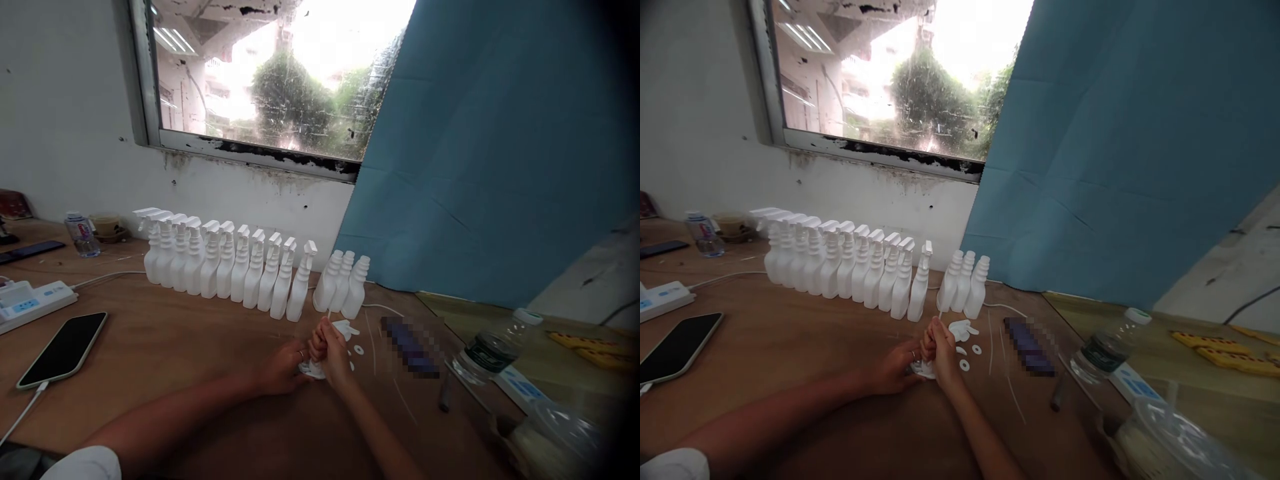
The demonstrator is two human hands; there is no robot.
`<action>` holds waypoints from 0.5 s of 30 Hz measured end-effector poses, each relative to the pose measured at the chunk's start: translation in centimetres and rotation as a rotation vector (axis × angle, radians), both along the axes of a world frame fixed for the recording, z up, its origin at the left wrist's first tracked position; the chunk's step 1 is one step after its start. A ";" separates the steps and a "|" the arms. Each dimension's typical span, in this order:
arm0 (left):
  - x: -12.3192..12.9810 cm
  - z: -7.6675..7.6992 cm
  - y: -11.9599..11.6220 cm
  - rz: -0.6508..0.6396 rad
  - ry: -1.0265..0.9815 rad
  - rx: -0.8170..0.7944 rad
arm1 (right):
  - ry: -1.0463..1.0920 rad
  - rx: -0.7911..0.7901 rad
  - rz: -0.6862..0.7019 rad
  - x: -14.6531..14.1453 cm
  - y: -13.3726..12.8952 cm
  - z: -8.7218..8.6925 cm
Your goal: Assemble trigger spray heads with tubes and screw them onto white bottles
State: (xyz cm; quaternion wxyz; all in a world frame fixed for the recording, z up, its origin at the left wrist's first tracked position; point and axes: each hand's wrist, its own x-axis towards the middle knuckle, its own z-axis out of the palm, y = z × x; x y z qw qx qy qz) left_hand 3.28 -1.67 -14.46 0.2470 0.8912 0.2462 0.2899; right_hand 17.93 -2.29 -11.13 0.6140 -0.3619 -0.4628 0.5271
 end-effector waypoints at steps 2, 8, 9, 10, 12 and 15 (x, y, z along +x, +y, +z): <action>0.0 0.7 -0.5 0.020 0.005 -0.020 | -0.014 0.048 -0.027 1.3 -0.9 0.9; 1.3 4.9 -2.0 0.014 0.002 -0.158 | -0.755 0.518 -0.301 6.9 -6.9 2.3; 1.8 5.9 -2.2 -0.015 0.004 -0.167 | -0.953 0.582 -0.304 7.6 -7.8 2.2; 2.3 6.9 -2.4 -0.047 0.005 -0.161 | -1.120 0.640 -0.306 8.2 -8.5 2.1; 3.3 8.8 -2.4 -0.149 -0.007 -0.113 | -1.318 0.751 -0.324 9.2 -9.6 2.2; 5.3 10.8 -0.7 -0.336 -0.115 -0.066 | -1.304 0.845 -0.521 10.3 -10.3 3.3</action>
